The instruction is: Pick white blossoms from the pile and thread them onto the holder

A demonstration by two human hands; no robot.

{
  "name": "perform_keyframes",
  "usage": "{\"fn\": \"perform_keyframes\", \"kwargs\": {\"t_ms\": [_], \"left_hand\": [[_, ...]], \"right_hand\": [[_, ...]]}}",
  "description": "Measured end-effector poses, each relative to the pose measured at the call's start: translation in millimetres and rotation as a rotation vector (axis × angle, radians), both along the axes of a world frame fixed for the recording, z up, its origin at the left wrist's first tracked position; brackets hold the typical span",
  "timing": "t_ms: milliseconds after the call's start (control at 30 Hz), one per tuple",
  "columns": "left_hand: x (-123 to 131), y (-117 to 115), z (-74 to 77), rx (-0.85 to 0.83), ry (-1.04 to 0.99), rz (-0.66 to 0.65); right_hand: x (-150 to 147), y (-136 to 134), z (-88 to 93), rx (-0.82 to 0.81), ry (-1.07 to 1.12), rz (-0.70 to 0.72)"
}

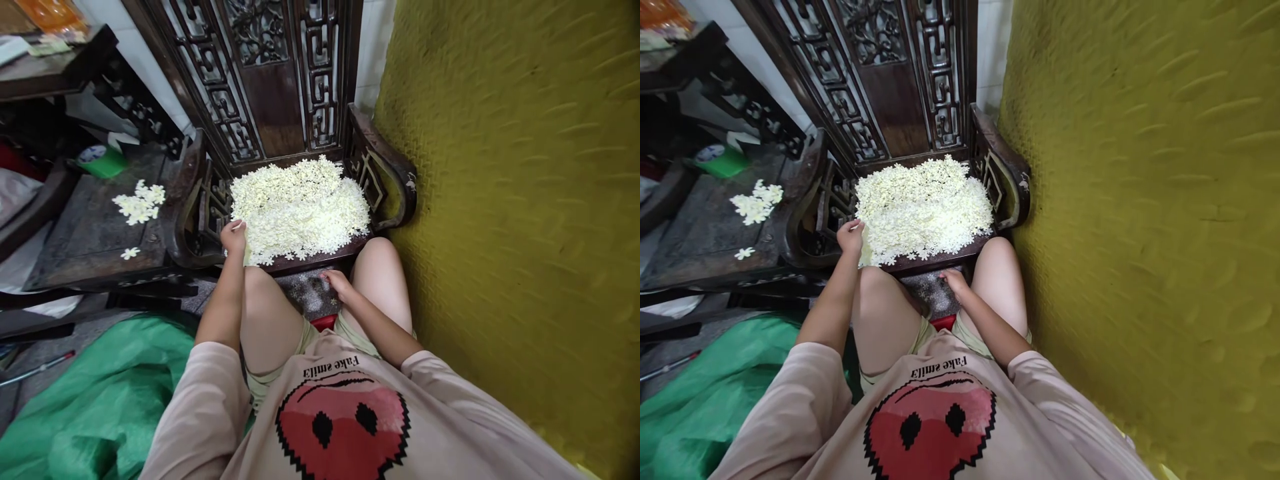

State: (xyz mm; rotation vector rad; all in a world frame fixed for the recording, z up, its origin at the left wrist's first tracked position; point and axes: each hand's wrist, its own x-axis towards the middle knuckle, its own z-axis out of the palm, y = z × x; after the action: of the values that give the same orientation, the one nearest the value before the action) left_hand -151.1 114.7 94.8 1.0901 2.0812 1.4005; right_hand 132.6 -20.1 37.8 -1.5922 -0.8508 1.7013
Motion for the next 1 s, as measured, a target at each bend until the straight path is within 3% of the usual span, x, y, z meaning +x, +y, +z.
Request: {"fn": "perform_keyframes", "kwargs": {"t_ms": [67, 133, 267, 333, 400, 633, 733, 833, 1000], "left_hand": [[20.0, -18.4, 6.6, 0.060, 0.040, 0.041], [52.8, -52.4, 6.7, 0.090, -0.002, -0.033], [129.3, -142.0, -10.7, -0.033, -0.222, -0.560], [155.2, -176.1, -20.9, -0.071, -0.273, -0.700], [167.7, -193.1, -28.2, -0.086, -0.261, -0.730], [157.8, -177.9, -29.6, -0.090, 0.167, -0.726], [157.5, -176.6, -29.2, -0.087, 0.254, -0.715], [158.9, -177.2, -32.7, -0.063, 0.217, -0.655], [156.1, -170.9, -39.8, -0.049, -0.033, -0.497]], "right_hand": [[1.6, 2.2, 2.7, -0.067, 0.006, -0.060], [1.3, 4.4, 6.8, -0.086, 0.056, -0.065], [-5.0, 2.8, 16.3, -0.014, 0.213, 0.098], [-8.1, -0.8, 20.5, -0.036, 0.264, 0.170], [-9.2, -4.2, 23.4, -0.078, 0.293, 0.202], [-1.9, -5.7, 22.5, -0.089, 0.340, 0.240], [1.0, -5.8, 23.5, -0.094, 0.305, 0.247], [2.9, -5.0, 25.8, -0.106, 0.298, 0.216], [2.3, -1.8, 24.9, -0.109, 0.243, 0.100]]}}
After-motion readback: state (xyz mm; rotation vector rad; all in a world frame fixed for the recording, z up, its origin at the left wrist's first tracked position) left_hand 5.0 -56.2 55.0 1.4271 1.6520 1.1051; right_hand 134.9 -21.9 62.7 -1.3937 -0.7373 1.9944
